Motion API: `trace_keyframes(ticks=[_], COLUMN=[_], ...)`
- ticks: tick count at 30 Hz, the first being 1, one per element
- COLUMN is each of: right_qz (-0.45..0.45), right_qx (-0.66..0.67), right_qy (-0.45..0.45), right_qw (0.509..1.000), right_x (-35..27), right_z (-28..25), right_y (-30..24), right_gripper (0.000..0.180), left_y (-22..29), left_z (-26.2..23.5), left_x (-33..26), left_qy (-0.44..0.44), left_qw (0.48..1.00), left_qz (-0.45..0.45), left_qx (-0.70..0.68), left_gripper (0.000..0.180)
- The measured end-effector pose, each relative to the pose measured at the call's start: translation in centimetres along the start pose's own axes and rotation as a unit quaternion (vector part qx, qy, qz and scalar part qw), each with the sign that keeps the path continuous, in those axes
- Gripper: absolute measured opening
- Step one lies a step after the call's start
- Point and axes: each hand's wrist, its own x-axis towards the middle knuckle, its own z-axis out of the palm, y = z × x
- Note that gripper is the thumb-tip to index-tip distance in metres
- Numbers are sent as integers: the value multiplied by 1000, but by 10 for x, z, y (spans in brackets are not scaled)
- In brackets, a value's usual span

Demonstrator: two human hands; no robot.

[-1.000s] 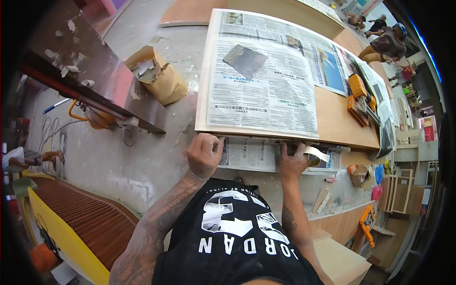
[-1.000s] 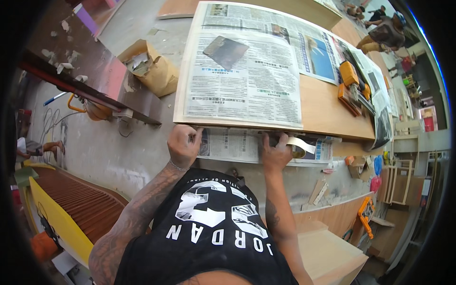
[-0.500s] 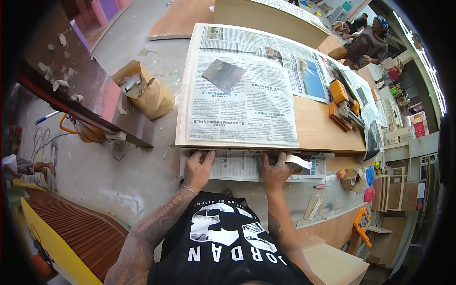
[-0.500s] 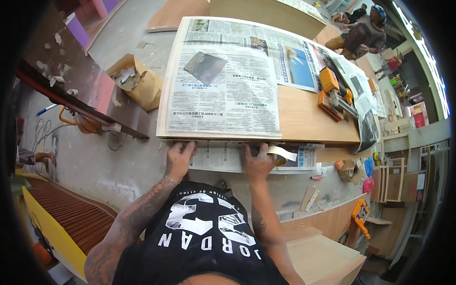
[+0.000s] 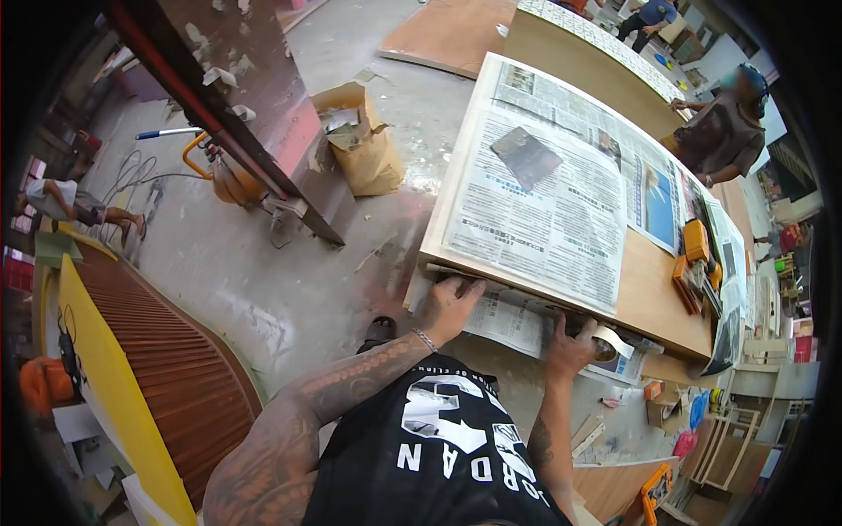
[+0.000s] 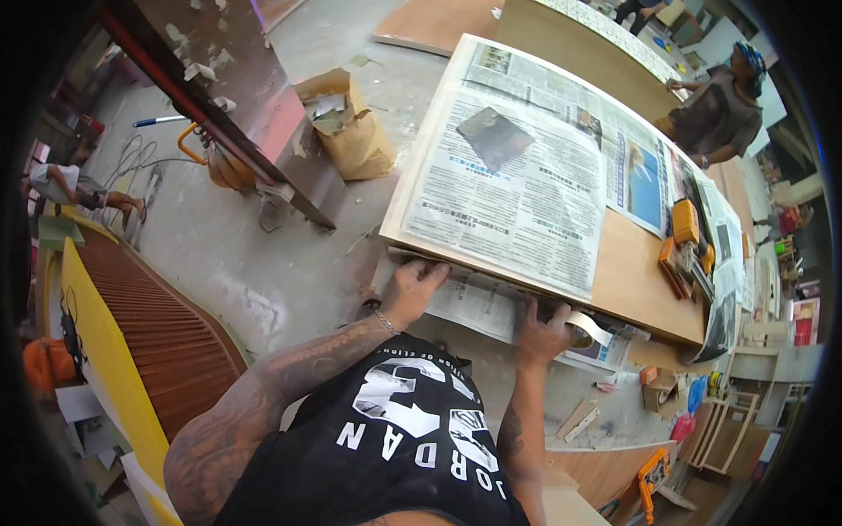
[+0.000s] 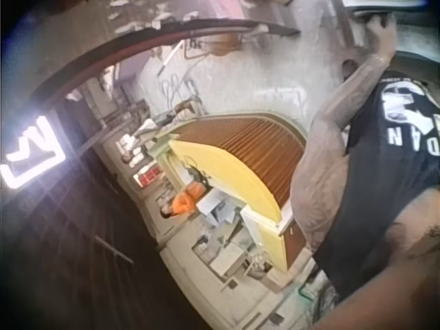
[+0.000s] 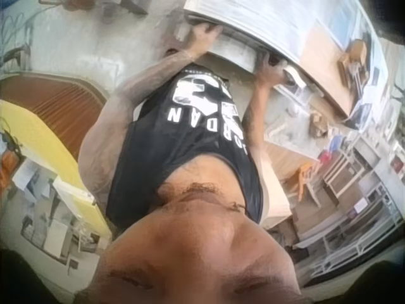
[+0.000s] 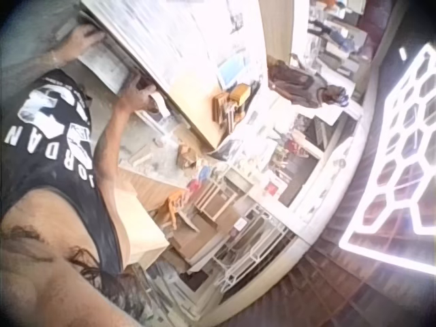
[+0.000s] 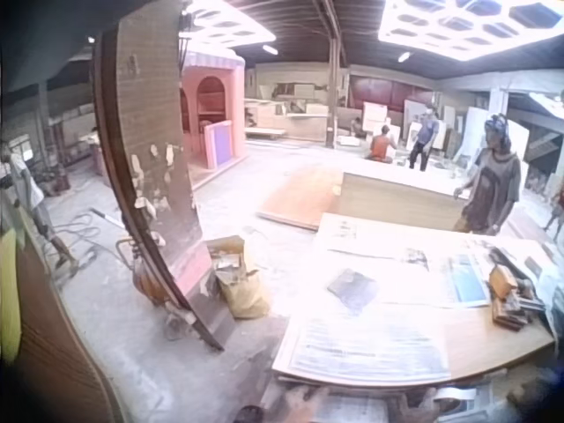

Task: The person applies sheets of newspaper to the surface and sides of a white cabinet. They secure the paper with masking tape and use a metal scraper to smooth and press the tape firmly along the edges.

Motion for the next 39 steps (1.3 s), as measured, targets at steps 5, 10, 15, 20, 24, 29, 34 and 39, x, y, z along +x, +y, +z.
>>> trace_keyframes(ticks=[5,10,15,20,24,29,34,39], right_qz=[-39,-44,-189,-321,-436,-498,-520,-514], right_qx=[14,9,74,107,168,180,185,129], right_qy=[13,20,19,-214,-298,-387,-404,-444], right_qw=[999,999,979,916,832,755,729,723], right_x=[1,2,2,0,-1,-3,0,5], right_z=[-4,-6,-39,-86,-89,-77,-67,-65], right_y=[-2,-1,-18,-50,-80,-107,-116,-113], right_gripper=[35,39,25,16,20,22,22,18], left_y=[2,2,5,-6,-18,-19,-21,-32], left_z=[-3,-6,-11,-24,-35,-42,-47,-38], left_x=[2,8,11,15,16,13,15,18], left_qy=[-31,-73,-100,-173,-236,-321,-334,-326], left_qw=[999,971,952,925,911,893,904,906], left_qz=[-26,-81,-112,-88,-61,-38,-53,-29], left_qx=[6,-213,-266,-327,-333,-313,-260,-268], left_gripper=[39,36,36,35,41,52,37,11])
